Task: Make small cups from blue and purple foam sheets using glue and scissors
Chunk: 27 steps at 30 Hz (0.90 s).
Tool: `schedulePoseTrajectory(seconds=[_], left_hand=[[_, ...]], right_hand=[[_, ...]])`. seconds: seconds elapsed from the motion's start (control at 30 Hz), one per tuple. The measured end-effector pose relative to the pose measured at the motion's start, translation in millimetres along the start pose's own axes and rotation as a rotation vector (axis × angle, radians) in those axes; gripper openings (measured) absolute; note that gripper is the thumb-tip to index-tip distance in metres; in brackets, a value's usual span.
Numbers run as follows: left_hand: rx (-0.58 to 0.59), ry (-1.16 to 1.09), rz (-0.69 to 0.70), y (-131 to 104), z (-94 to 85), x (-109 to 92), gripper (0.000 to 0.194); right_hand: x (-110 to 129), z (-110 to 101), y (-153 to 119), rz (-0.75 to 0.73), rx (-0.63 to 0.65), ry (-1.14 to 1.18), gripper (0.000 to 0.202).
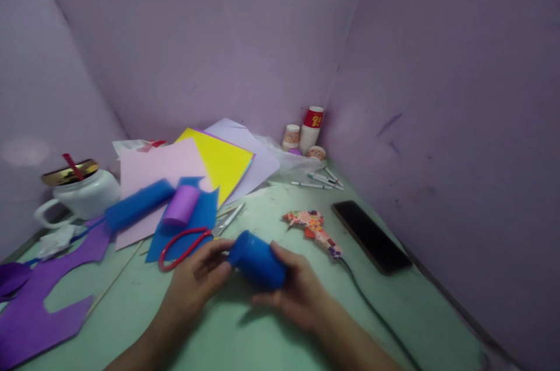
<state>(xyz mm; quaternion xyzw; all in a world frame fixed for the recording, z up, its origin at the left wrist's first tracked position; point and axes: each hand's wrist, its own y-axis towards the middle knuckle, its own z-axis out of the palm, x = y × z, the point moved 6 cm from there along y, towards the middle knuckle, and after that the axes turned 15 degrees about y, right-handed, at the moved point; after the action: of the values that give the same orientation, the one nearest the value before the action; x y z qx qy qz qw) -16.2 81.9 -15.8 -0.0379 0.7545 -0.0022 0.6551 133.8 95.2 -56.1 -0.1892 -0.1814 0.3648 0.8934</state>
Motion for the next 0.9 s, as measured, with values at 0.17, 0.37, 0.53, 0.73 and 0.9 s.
schedulePoseTrajectory(seconds=[0.17,0.37,0.53,0.73,0.9], left_hand=[[-0.115,0.123,0.082,0.2,-10.4,-4.3,0.032],[-0.128,0.152,0.087,4.7,-13.7,-6.8,0.027],[-0.058,0.014,-0.085,9.6,-12.9,8.6,0.037],[-0.051,0.057,-0.092,10.3,-13.2,12.1,0.043],[-0.054,0.12,-0.097,9.8,-10.7,2.8,0.042]], right_hand=[[-1.7,7.7,-2.0,0.028,-0.099,0.007,0.056],[-12.7,15.2,-6.7,0.149,0.011,-0.065,0.073],[-17.2,17.3,-7.8,0.211,0.13,-0.13,0.081],[-14.8,14.6,-7.4,0.198,0.125,-0.203,0.082],[-16.3,13.6,-10.9,0.148,0.107,-0.327,0.083]])
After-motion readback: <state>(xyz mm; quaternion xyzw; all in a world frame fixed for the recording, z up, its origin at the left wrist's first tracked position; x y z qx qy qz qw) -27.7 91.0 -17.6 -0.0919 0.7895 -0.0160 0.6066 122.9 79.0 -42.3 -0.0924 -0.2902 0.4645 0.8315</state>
